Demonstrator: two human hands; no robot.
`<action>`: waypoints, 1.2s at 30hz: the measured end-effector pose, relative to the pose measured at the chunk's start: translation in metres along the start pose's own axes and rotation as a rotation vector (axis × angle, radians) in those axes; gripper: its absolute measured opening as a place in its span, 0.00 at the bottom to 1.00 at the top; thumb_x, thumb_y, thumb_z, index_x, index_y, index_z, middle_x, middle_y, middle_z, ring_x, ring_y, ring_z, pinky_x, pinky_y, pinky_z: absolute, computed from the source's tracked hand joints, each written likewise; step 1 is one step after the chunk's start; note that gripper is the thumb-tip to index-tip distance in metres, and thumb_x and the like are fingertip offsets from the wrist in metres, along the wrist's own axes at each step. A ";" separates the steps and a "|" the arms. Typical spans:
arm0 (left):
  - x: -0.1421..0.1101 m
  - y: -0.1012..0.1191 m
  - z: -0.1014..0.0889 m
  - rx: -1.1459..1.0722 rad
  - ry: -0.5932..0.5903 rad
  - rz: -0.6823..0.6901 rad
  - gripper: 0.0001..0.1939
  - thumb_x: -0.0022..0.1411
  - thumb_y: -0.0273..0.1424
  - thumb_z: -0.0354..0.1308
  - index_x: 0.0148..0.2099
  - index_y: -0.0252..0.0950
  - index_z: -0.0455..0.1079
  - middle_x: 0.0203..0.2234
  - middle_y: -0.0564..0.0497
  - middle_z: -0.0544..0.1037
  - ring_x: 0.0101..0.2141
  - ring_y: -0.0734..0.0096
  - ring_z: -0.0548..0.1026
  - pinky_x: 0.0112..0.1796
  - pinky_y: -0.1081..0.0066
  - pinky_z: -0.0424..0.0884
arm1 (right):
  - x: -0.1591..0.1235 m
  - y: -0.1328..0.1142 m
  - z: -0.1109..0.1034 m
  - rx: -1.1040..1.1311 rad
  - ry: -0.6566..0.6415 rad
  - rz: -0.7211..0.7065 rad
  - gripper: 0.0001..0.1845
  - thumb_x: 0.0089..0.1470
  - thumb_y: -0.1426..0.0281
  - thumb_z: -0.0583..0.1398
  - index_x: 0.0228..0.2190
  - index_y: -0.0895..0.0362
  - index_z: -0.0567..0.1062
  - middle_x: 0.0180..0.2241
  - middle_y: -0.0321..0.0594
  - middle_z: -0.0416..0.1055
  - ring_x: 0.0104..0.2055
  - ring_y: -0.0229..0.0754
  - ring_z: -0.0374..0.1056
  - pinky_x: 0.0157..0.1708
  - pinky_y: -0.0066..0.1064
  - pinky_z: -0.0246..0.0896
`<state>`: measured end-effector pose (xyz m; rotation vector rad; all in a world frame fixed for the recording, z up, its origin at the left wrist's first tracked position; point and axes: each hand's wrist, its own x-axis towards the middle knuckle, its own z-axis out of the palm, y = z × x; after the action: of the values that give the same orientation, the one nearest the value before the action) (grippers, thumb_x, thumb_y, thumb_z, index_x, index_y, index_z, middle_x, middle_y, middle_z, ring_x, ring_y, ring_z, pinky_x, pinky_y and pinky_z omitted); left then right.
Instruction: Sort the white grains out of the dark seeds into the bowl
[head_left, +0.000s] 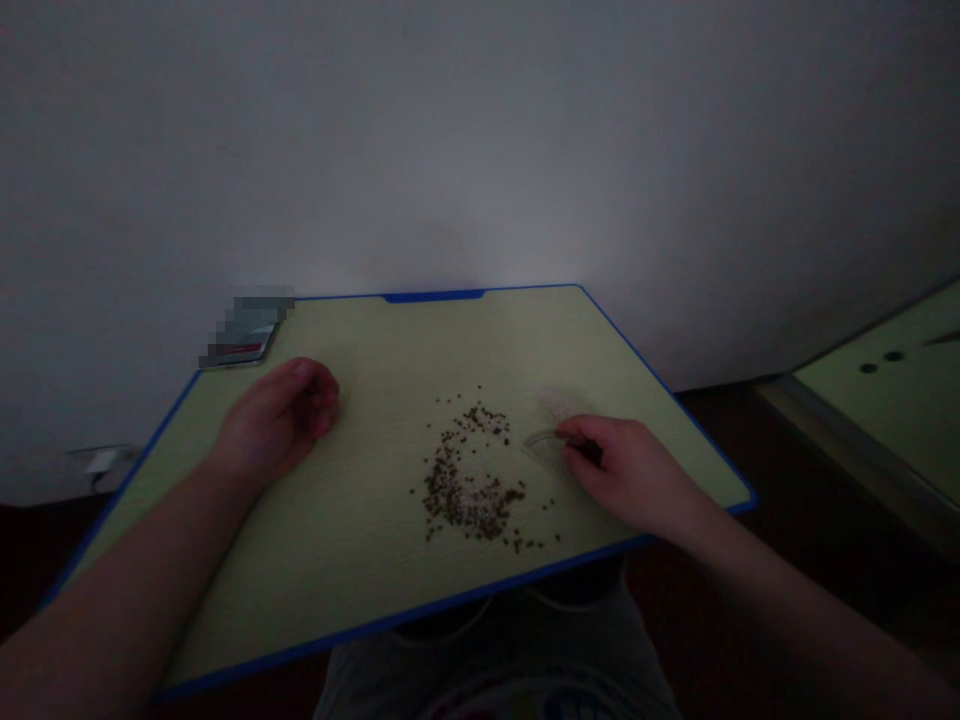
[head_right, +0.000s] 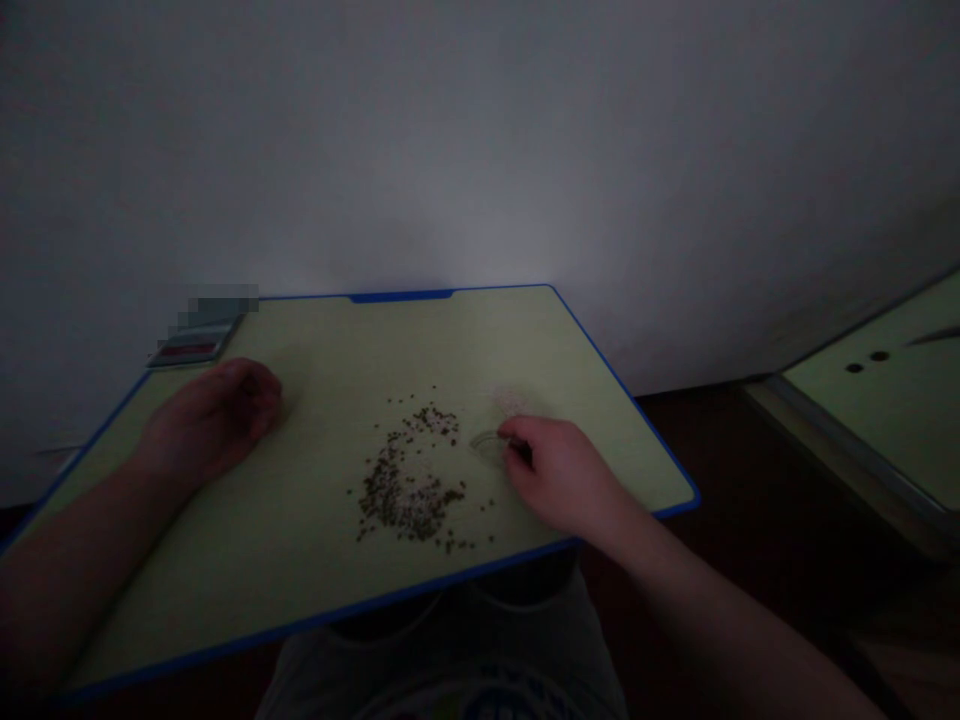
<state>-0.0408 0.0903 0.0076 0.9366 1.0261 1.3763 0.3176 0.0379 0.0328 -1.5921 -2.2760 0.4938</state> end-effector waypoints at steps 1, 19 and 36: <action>0.000 0.000 0.000 -0.004 0.005 -0.004 0.09 0.50 0.34 0.63 0.26 0.33 0.71 0.17 0.53 0.71 0.16 0.76 0.66 0.12 0.78 0.61 | 0.000 0.003 -0.002 -0.011 0.011 0.016 0.12 0.53 0.74 0.55 0.37 0.58 0.77 0.31 0.41 0.77 0.31 0.42 0.71 0.31 0.32 0.61; 0.000 -0.001 0.000 0.019 0.013 -0.011 0.09 0.53 0.33 0.59 0.26 0.33 0.70 0.17 0.52 0.70 0.15 0.76 0.65 0.12 0.78 0.60 | 0.010 0.012 -0.001 0.024 0.076 0.034 0.11 0.54 0.73 0.56 0.37 0.57 0.77 0.30 0.40 0.77 0.30 0.41 0.71 0.31 0.31 0.62; -0.002 0.001 0.000 0.009 -0.018 0.016 0.08 0.53 0.33 0.60 0.27 0.32 0.70 0.18 0.52 0.71 0.16 0.77 0.66 0.12 0.78 0.60 | 0.012 -0.003 0.001 0.064 -0.021 -0.049 0.11 0.53 0.74 0.56 0.37 0.57 0.77 0.30 0.38 0.77 0.30 0.39 0.70 0.30 0.29 0.60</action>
<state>-0.0411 0.0888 0.0085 0.9640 1.0134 1.3748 0.3103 0.0485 0.0342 -1.5042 -2.2850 0.5680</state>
